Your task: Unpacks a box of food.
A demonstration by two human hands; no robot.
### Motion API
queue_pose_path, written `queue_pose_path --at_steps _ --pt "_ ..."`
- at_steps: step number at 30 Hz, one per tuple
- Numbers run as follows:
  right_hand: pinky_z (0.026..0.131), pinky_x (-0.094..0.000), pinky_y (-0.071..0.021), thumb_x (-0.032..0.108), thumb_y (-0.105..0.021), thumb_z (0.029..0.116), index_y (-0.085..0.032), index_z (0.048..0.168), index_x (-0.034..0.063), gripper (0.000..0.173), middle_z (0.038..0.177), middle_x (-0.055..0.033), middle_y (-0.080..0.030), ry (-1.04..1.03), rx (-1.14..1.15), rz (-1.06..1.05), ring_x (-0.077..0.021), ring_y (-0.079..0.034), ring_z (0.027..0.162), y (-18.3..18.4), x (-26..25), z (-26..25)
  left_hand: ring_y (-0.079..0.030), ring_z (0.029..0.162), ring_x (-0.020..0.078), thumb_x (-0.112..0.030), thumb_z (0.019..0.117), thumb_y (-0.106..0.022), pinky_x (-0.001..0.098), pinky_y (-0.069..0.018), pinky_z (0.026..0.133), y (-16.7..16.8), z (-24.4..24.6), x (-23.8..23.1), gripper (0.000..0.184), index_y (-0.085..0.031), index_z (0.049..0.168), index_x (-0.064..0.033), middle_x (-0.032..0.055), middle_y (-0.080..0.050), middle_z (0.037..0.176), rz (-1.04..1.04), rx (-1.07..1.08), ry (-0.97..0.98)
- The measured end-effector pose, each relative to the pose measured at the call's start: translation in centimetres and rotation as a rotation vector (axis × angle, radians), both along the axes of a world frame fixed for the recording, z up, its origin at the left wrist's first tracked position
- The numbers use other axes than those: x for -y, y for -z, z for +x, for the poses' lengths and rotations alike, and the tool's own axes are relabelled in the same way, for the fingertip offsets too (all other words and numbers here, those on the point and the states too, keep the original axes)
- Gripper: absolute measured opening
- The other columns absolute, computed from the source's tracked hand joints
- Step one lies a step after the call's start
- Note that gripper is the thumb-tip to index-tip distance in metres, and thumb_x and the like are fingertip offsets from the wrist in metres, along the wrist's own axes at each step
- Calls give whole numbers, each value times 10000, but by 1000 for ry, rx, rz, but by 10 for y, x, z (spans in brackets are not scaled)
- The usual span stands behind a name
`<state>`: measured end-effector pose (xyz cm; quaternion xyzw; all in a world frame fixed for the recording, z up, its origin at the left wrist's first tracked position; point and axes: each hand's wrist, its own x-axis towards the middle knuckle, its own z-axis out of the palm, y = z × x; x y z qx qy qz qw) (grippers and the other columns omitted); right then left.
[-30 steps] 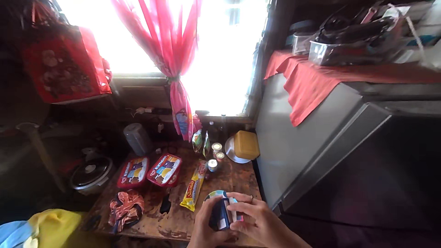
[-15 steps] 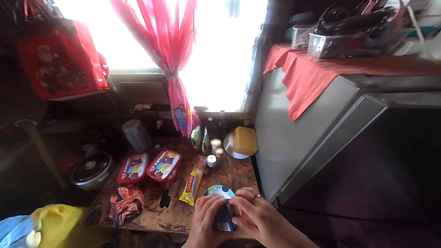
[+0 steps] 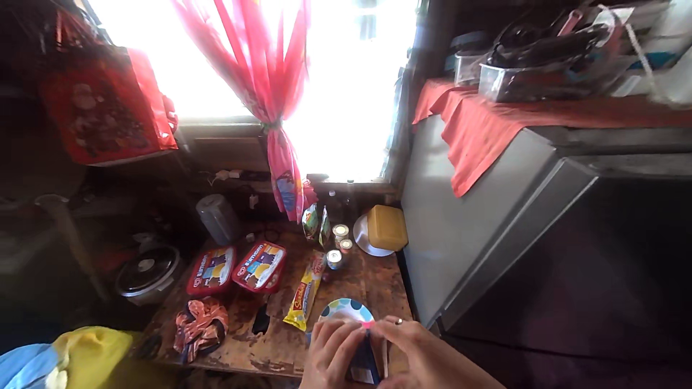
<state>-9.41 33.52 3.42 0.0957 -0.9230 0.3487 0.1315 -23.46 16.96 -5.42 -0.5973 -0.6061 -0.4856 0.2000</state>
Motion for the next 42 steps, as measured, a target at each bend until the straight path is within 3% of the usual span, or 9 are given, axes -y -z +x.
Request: queue_pose_path --at_steps 5,9,14,18,24,30,36,39,42 --pt "792 -467 -579 294 -815 841 -675 1020 -52 414 900 -207 -714 -6 54 -5 -335 -717 864 3 -1 -2 -619 1111 202 -384 822 -818 337 -432 1038 1 3 1 520 -643 1240 -129 60 -707 1176 -29 33 20" --pt "1027 -433 -510 290 -792 864 -682 936 -29 345 869 -163 -731 -25 -74 8 -296 -729 976 11 1 -4 -623 1121 198 -349 804 -825 327 -440 1039 5 5 2 532 -633 1237 -106 74 -706 1168 -36 88 0" --pt "1122 -471 -444 333 -707 945 -642 1331 -30 534 1178 -136 -748 136 -224 192 -282 -699 1148 24 15 -4 -625 1145 205 -398 816 -810 345 -443 1059 -3 -3 8 576 -617 1266 -95 98 -702 1188 -44 119 -81" --pt "1071 -455 -490 365 -645 987 -721 1228 10 436 1119 -151 -761 174 -269 307 -309 -706 1128 29 18 -7 -640 1124 224 -316 785 -832 355 -455 1039 1 -6 11 567 -636 1252 -62 122 -714 1165 -44 132 -79" --pt "1008 -395 -524 402 -707 941 -730 1048 9 408 964 -134 -758 84 -229 252 -302 -696 1093 26 8 -11 -657 1082 246 -305 771 -858 380 -483 1005 6 -5 11 564 -659 1231 -47 134 -723 1140 -65 153 -31" --pt "731 -338 -559 438 -684 941 -690 919 -8 447 721 -138 -673 -72 -212 120 -245 -679 725 28 1 -13 -656 1104 223 -289 765 -868 346 -484 1029 9 5 8 582 -657 1219 7 159 -714 1132 -60 245 108" --pt "804 -299 -542 391 -713 934 -664 840 20 386 687 -101 -654 -76 -218 16 -201 -672 761 30 -2 -11 -659 1118 237 -296 754 -879 386 -494 1030 4 6 6 611 -662 1237 9 161 -713 1163 -96 278 123" --pt "907 -253 -529 412 -686 958 -681 930 44 370 796 -79 -712 11 -322 51 -165 -696 933 35 -2 -10 -656 1125 218 -345 785 -857 356 -502 1028 2 4 4 622 -647 1254 6 161 -708 1163 -68 267 63" --pt "1006 -265 -500 445 -614 985 -703 1236 32 492 1082 -65 -774 142 -343 208 -157 -698 1081 35 7 -8 -650 1121 218 -357 788 -838 360 -491 1023 0 -1 4 615 -637 1272 -34 147 -705 1175 -34 219 -28"
